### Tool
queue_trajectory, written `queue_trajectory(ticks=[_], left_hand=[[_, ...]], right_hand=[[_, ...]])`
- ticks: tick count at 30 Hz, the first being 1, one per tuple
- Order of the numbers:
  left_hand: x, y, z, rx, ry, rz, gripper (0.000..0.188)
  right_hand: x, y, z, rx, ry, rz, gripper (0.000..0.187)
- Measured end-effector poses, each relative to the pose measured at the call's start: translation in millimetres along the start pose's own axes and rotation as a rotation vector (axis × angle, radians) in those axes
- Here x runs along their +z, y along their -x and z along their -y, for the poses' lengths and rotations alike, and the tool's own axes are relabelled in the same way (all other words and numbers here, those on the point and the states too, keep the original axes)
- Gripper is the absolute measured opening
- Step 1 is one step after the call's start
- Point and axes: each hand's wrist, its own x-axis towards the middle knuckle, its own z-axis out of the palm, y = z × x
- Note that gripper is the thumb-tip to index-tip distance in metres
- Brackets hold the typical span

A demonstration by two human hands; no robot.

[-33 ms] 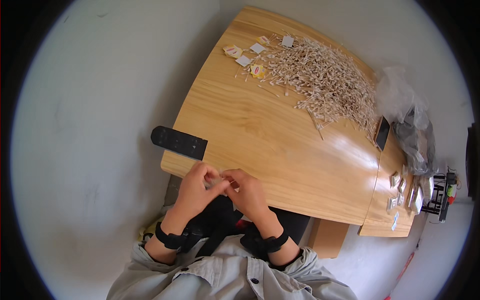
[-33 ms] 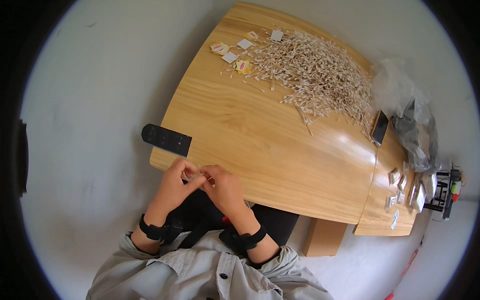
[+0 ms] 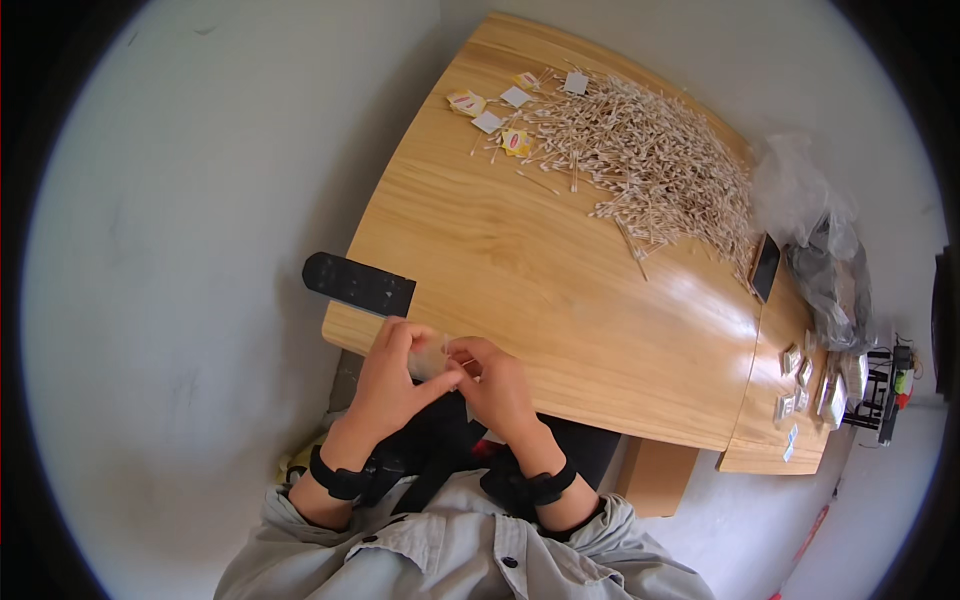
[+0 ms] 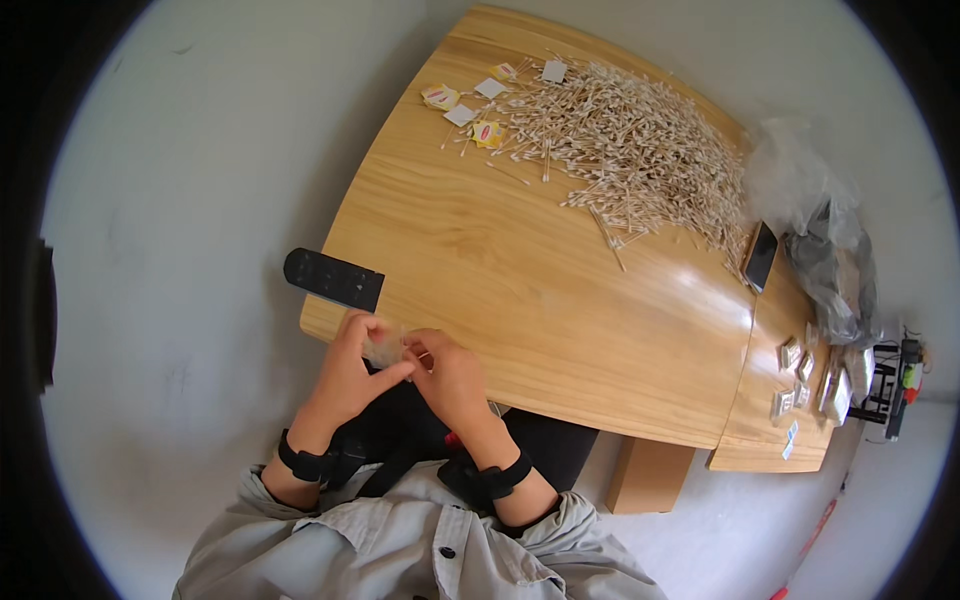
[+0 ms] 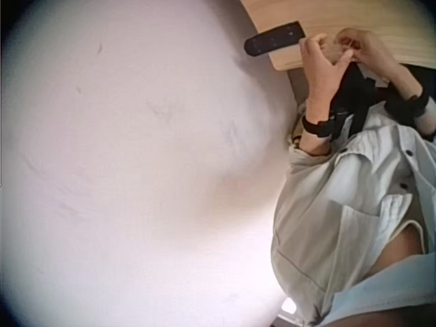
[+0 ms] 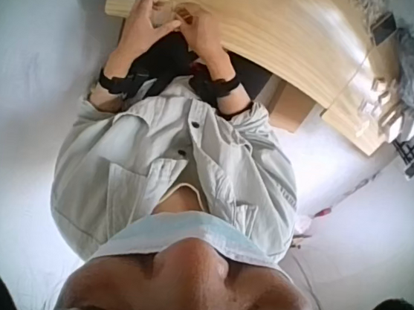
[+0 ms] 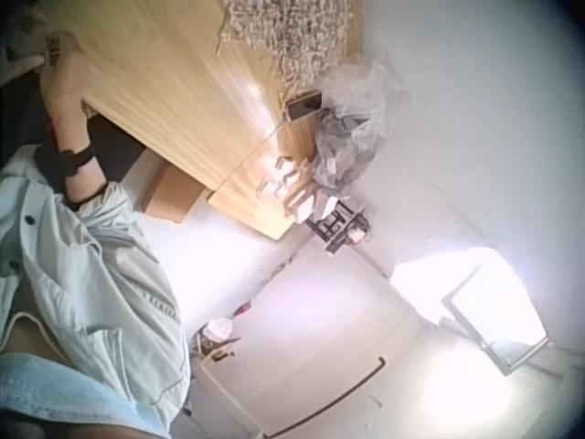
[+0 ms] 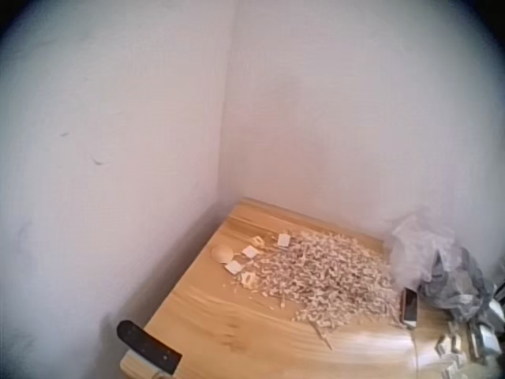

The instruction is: The person is aligning cotton swabs into neat rows and placing them into small plastic cases.

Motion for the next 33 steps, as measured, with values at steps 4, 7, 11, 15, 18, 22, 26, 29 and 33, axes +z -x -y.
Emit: queue_trajectory(ticks=[4, 7, 11, 15, 18, 22, 26, 29, 33], left_hand=[[-12, 0, -10, 0.33, -0.349, 0.077, 0.072], [-7, 0, 0, 0.32, -0.401, 0.143, 0.078], [-4, 2, 5, 0.297, -0.36, 0.11, 0.077], [-2, 1, 9, 0.283, -0.349, 0.114, 0.071], [-5, 1, 16, 0.28, -0.34, 0.091, 0.069], [-32, 2, 23, 0.112, -0.239, 0.005, 0.068], [-83, -3, 67, 0.016, -0.38, -0.169, 0.065], [-113, -11, 121, -0.135, -0.489, -0.28, 0.067], [-143, -30, 173, -0.133, -0.499, -0.236, 0.068]], right_hand=[[7, -4, -23, 0.195, -0.505, 0.091, 0.013], [12, -3, -27, 0.184, -0.471, 0.079, 0.012], [9, -3, -27, 0.21, -0.481, 0.086, 0.012], [11, -5, -27, 0.236, -0.348, 0.101, 0.016], [20, -6, -25, 0.208, -0.28, 0.045, 0.017], [19, -9, -23, 0.224, -0.355, -0.009, 0.02], [9, -8, -45, 0.201, -0.397, -0.046, 0.023], [5, -8, -48, 0.256, -0.36, -0.078, 0.023], [7, -9, -47, 0.276, -0.371, -0.039, 0.025]])
